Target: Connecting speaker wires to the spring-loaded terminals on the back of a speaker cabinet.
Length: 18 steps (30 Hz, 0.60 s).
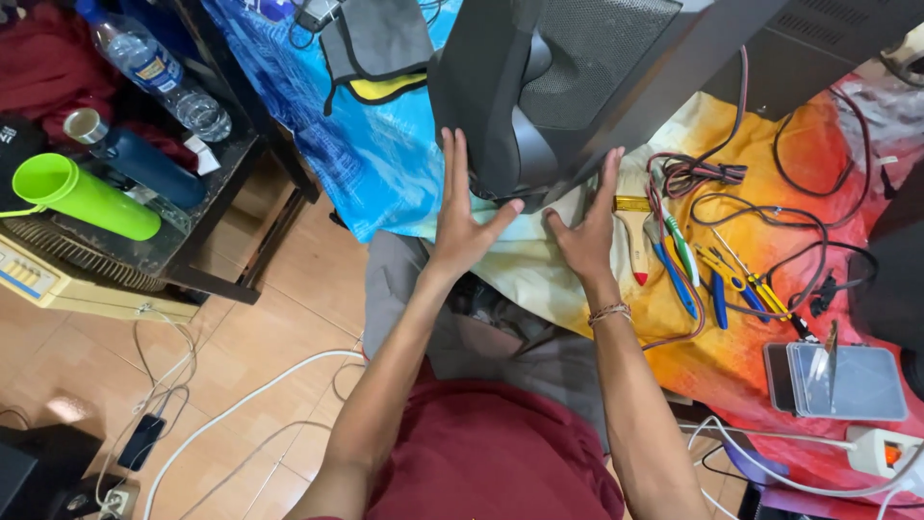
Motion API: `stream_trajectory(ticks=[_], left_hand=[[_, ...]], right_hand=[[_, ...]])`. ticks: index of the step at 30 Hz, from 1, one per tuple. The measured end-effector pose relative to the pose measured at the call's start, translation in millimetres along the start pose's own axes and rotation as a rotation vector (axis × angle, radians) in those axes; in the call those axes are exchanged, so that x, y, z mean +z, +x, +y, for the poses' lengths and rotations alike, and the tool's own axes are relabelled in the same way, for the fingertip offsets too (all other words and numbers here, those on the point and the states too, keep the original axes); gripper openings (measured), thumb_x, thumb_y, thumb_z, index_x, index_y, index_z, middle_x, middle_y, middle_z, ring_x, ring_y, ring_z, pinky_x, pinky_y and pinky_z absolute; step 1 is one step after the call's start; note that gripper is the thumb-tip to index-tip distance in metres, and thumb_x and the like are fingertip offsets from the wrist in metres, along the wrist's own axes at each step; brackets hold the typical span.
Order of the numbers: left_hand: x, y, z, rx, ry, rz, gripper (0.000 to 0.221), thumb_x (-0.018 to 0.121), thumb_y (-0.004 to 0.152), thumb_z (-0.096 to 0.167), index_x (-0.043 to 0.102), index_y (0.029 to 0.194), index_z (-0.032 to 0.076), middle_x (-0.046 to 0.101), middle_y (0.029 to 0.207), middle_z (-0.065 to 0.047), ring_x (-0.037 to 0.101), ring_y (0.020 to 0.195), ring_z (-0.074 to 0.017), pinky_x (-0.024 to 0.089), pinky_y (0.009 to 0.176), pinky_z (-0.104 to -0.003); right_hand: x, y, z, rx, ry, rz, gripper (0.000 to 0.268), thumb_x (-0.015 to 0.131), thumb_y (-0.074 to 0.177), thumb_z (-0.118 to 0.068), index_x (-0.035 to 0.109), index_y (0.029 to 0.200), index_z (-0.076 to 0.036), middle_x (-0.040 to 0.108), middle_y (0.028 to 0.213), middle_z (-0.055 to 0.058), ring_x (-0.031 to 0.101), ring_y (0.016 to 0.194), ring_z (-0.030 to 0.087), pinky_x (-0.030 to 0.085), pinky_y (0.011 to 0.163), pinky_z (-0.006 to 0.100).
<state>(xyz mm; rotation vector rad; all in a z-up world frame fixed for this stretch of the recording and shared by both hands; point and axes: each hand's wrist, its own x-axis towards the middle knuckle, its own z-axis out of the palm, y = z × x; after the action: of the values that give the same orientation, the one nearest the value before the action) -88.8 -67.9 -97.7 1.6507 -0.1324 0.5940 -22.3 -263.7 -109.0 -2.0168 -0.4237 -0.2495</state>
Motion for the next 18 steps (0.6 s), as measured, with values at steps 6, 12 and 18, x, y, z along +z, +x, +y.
stream_trajectory(ticks=[6, 12, 18], left_hand=[[3.4, -1.9, -3.1, 0.039, 0.04, -0.015, 0.094, 0.067, 0.11, 0.027, -0.003, 0.172, 0.024, -0.017, 0.175, -0.009, -0.012, 0.159, -0.0406, 0.008, 0.126, -0.064], [16.3, -10.0, -2.6, 0.002, 0.059, 0.028, 0.096, 0.06, 0.111, 0.031, -0.017, 0.168, 0.019, -0.029, 0.17, -0.017, -0.019, 0.156, -0.0458, 0.005, 0.123, -0.07], [18.1, -10.7, -7.2, 0.017, 0.069, -0.011, 0.089, 0.055, 0.114, 0.025, -0.015, 0.167, 0.012, -0.024, 0.17, -0.024, -0.017, 0.155, -0.0504, 0.005, 0.121, -0.073]], right_hand=[[1.2, 0.2, 7.5, -0.008, 0.005, 0.005, 0.116, 0.078, 0.086, -0.006, 0.001, 0.171, -0.025, -0.002, 0.176, 0.007, 0.014, 0.161, 0.039, 0.03, 0.126, 0.061], [-0.2, 0.9, 5.9, -0.007, 0.019, 0.007, 0.114, 0.078, 0.086, -0.009, 0.003, 0.17, -0.024, 0.0, 0.176, 0.01, 0.014, 0.16, 0.041, 0.029, 0.126, 0.063], [0.9, -0.1, 8.0, -0.014, 0.009, 0.002, 0.113, 0.077, 0.087, -0.008, 0.002, 0.171, -0.024, -0.001, 0.177, 0.008, 0.013, 0.161, 0.041, 0.029, 0.126, 0.063]])
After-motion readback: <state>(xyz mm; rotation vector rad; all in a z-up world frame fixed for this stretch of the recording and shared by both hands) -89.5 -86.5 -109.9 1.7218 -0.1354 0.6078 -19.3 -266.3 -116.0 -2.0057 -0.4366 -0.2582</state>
